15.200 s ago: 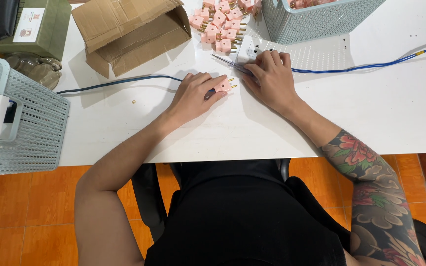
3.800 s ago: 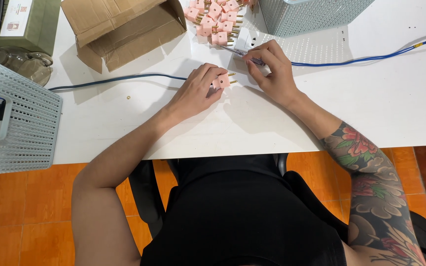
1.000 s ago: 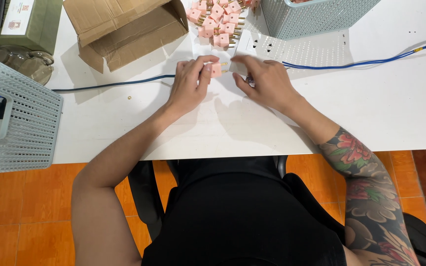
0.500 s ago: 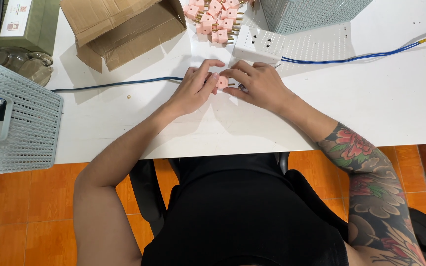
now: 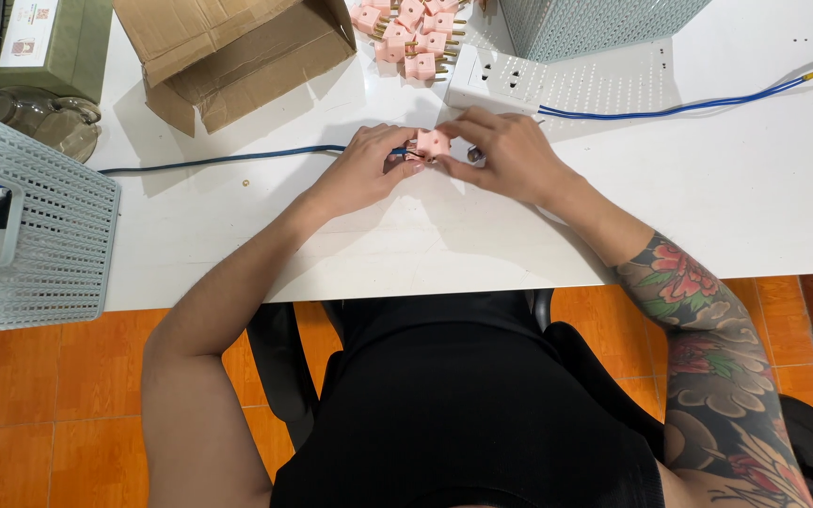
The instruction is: The person uses a screwdriver to tighten screws on small pink electrical components with metal prongs. They handle the components one at a time, adjusting and securing them on a white table.
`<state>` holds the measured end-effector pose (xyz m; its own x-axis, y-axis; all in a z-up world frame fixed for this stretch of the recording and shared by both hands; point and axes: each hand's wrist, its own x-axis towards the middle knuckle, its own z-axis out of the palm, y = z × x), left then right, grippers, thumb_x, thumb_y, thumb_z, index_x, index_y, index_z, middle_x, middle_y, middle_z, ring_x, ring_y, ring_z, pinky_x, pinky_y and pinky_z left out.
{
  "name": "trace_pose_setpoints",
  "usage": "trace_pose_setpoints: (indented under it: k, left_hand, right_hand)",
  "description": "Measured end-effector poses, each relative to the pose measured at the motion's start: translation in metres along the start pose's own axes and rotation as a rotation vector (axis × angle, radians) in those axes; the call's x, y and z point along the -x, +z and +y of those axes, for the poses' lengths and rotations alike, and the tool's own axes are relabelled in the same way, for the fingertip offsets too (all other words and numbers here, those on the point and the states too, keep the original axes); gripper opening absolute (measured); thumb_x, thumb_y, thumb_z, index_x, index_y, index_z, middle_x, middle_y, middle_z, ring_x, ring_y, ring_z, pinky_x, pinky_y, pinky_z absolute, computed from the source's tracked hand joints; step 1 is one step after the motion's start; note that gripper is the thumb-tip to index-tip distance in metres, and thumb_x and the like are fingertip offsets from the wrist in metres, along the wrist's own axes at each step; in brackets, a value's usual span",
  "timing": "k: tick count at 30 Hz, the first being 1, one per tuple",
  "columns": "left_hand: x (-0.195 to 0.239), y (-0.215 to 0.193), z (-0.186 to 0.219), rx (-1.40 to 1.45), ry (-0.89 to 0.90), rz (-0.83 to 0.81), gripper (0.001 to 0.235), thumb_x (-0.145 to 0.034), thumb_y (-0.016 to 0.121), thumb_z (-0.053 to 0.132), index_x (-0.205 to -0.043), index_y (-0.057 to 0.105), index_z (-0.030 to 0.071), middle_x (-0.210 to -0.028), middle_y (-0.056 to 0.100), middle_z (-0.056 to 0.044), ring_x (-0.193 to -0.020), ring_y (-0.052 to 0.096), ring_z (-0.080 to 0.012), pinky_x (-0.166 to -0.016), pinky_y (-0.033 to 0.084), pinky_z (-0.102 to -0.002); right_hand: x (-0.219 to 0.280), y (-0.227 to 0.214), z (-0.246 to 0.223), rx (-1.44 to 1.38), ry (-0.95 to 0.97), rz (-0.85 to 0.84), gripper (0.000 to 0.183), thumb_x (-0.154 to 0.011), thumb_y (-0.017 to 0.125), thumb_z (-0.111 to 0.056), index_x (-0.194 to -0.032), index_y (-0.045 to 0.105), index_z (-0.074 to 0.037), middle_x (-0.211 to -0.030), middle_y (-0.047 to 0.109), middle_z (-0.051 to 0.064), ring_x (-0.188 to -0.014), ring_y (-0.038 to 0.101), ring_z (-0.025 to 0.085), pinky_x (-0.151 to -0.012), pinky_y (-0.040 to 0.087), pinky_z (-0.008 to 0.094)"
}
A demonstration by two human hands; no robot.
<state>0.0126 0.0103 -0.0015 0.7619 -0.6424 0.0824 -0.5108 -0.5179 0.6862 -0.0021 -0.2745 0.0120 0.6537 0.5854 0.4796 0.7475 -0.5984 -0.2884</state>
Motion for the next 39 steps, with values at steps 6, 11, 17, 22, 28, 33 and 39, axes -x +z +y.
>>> trace_pose_setpoints:
  k: [6,11,17,22,28,33,39]
  left_hand:
    - [0.008,-0.005,0.014,-0.042,0.055,0.04,0.058,-0.119,0.072,0.035,-0.169,0.054,0.012,-0.123,0.08,-0.015,-0.108,0.073,-0.0249,-0.116,0.042,-0.049]
    - [0.007,0.003,0.003,-0.193,0.178,0.092,0.049,-0.118,0.073,0.032,-0.163,0.062,0.016,-0.114,0.078,-0.014,-0.109,0.074,-0.0295,-0.112,0.044,-0.051]
    - [0.002,0.015,-0.018,-0.421,0.325,0.231,0.04,-0.116,0.075,0.043,-0.147,0.077,0.018,-0.116,0.067,-0.007,-0.11,0.067,-0.0242,-0.109,0.044,-0.046]
    - [-0.001,0.026,-0.026,-0.497,0.369,0.227,0.045,-0.119,0.069,0.047,-0.147,0.078,0.014,-0.114,0.057,-0.005,-0.108,0.062,-0.0243,-0.11,0.043,-0.049]
    - [0.0,0.028,-0.024,-0.472,0.365,0.237,0.053,-0.118,0.071,0.05,-0.153,0.074,0.009,-0.105,0.054,-0.004,-0.102,0.064,-0.0227,-0.11,0.044,-0.049]
    - [0.002,0.024,-0.01,-0.394,0.399,0.338,0.03,-0.108,0.089,0.039,-0.126,0.08,0.016,-0.099,0.056,-0.002,-0.091,0.061,-0.0225,-0.099,0.044,-0.04]
    - [0.002,0.024,-0.002,-0.318,0.346,0.34,0.024,-0.11,0.083,0.036,-0.126,0.08,0.019,-0.097,0.056,-0.002,-0.088,0.06,-0.0216,-0.096,0.04,-0.04]
  right_hand:
    - [0.003,-0.007,0.014,0.017,0.227,-0.081,0.042,-0.112,0.081,-0.043,-0.136,0.086,-0.009,-0.115,0.082,0.006,-0.089,0.081,0.032,-0.078,0.06,0.043]
    - [-0.006,-0.016,-0.007,0.077,0.296,-0.157,0.043,-0.114,0.077,-0.042,-0.135,0.087,-0.006,-0.113,0.083,0.011,-0.09,0.083,0.036,-0.079,0.061,0.045]
    - [-0.004,-0.01,-0.003,0.162,0.312,-0.223,0.042,-0.114,0.077,-0.041,-0.139,0.086,-0.009,-0.11,0.083,0.012,-0.087,0.083,0.035,-0.077,0.061,0.043]
    - [-0.005,-0.009,0.0,0.157,0.337,-0.263,0.046,-0.112,0.076,-0.043,-0.144,0.084,-0.011,-0.105,0.082,0.012,-0.083,0.082,0.033,-0.076,0.061,0.043]
    - [0.0,-0.01,0.001,0.097,0.268,-0.158,0.054,-0.112,0.074,-0.044,-0.156,0.07,-0.014,-0.102,0.072,0.011,-0.084,0.079,0.042,-0.078,0.063,0.054]
    - [-0.005,-0.029,-0.008,-0.174,0.09,-0.04,0.051,-0.122,0.058,-0.013,-0.168,0.041,0.0,-0.142,0.047,0.026,-0.123,0.059,0.043,-0.105,0.054,0.053]
    - [0.0,-0.024,-0.001,-0.235,-0.012,0.202,0.033,-0.129,0.059,-0.013,-0.159,0.068,-0.001,-0.115,0.049,0.013,-0.102,0.052,0.028,-0.092,0.047,0.038]
